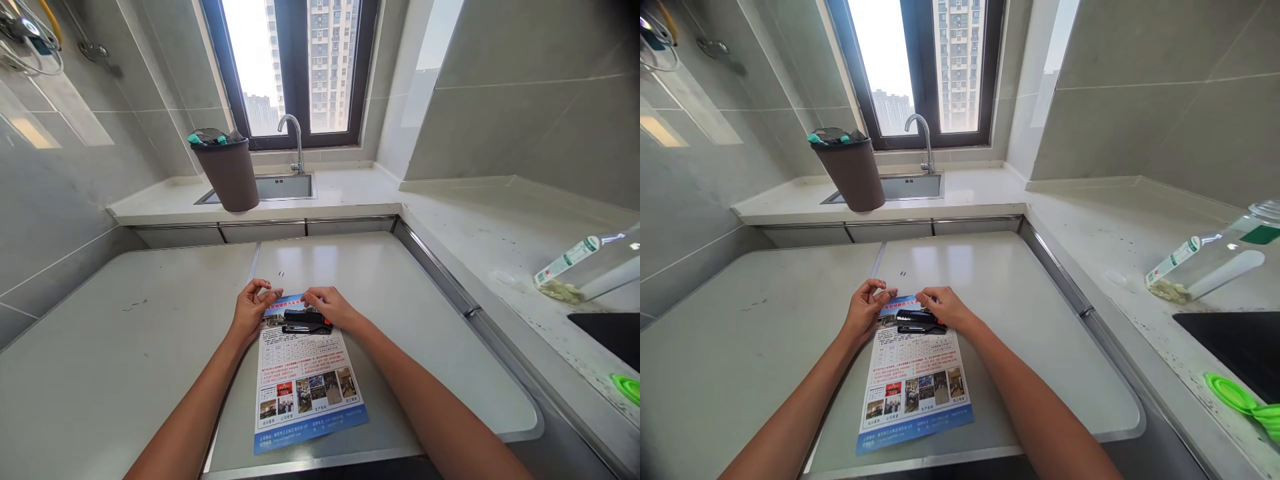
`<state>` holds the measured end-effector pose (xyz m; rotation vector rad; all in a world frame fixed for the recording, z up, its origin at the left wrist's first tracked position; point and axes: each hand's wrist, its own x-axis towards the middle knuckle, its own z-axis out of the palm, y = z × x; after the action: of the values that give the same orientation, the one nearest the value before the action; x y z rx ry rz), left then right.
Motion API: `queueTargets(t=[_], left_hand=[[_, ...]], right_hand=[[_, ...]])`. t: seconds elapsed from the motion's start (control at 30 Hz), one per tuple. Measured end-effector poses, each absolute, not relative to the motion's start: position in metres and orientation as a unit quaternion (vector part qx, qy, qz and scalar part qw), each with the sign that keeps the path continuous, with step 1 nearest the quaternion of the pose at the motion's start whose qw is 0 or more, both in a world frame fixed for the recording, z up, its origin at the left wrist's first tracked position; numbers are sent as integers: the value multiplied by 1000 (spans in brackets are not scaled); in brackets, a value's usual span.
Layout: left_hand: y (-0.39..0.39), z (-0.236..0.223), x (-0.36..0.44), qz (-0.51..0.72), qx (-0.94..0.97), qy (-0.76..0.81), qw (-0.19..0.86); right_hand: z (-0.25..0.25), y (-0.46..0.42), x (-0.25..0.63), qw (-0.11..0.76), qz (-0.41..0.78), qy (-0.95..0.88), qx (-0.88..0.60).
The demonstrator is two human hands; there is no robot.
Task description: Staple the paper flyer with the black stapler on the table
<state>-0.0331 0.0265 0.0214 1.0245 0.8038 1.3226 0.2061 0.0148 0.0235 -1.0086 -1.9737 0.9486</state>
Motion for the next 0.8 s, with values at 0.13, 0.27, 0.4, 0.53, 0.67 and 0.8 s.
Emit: queueTargets(t=[0.13,0.27,0.4,0.53,0.67,0.8], left_hand=[[27,20,-32,558,459,351,595],[28,14,-30,549,486,337,591],[29,11,-29,531,517,326,586],[30,13,-30,506,544,341,576],[36,13,-36,525,551,388,520],[43,8,-44,522,598,490,361]], right_hand=[[24,5,186,454,237,-778,-363],[27,1,177,453,178,-806,-337],[24,3,176,470,168,-804,-322],[20,8,173,513,199,-772,-319],[20,25,197,526,206,-721,-402],[14,50,263,501,112,-630,-583]])
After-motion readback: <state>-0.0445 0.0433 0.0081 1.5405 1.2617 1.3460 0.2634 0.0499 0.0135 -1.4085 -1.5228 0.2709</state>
